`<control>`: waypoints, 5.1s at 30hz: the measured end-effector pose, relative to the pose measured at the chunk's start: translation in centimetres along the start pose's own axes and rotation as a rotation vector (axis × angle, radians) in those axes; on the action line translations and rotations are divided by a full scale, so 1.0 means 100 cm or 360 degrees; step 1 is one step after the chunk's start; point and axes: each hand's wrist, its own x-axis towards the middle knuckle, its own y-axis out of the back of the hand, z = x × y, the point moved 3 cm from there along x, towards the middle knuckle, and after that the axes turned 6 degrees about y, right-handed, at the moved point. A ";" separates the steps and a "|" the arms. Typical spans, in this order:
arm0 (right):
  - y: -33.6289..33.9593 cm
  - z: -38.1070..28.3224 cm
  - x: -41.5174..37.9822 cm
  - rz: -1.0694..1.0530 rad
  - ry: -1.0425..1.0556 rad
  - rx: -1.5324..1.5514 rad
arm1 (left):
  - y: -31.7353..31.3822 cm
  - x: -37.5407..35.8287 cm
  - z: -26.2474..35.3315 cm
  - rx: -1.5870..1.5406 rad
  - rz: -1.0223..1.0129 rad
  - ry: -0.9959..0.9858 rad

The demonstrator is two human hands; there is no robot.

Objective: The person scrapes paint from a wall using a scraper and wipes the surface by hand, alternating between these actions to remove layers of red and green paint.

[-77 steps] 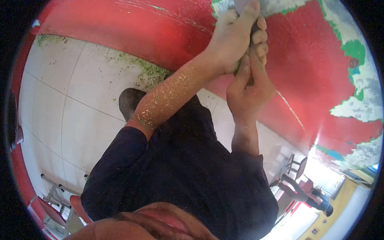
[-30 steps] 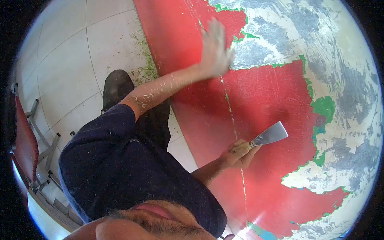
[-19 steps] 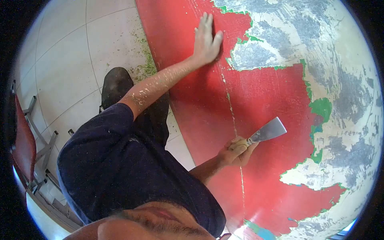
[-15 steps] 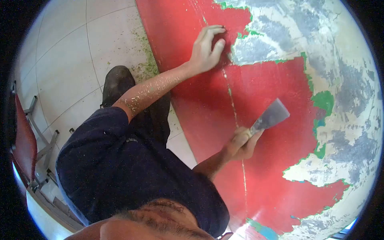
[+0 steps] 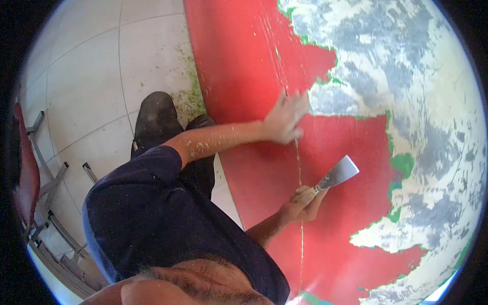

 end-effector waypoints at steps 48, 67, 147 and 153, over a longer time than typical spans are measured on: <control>-0.097 -0.029 0.044 -0.1129 0.0078 -0.1663 | 0.010 0.021 0.059 -0.3797 -0.0501 0.1770; -0.133 -0.038 0.056 -0.1053 0.0061 -0.1741 | 0.016 0.035 0.052 -0.3988 -0.0506 0.1792; -0.124 -0.002 0.005 -0.0493 -0.0145 -0.1151 | 0.028 0.023 0.024 -0.2687 -0.0833 0.1896; -0.124 -0.002 0.005 -0.0583 -0.0279 -0.1144 | 0.035 0.019 0.021 -0.2719 -0.0685 0.1804</control>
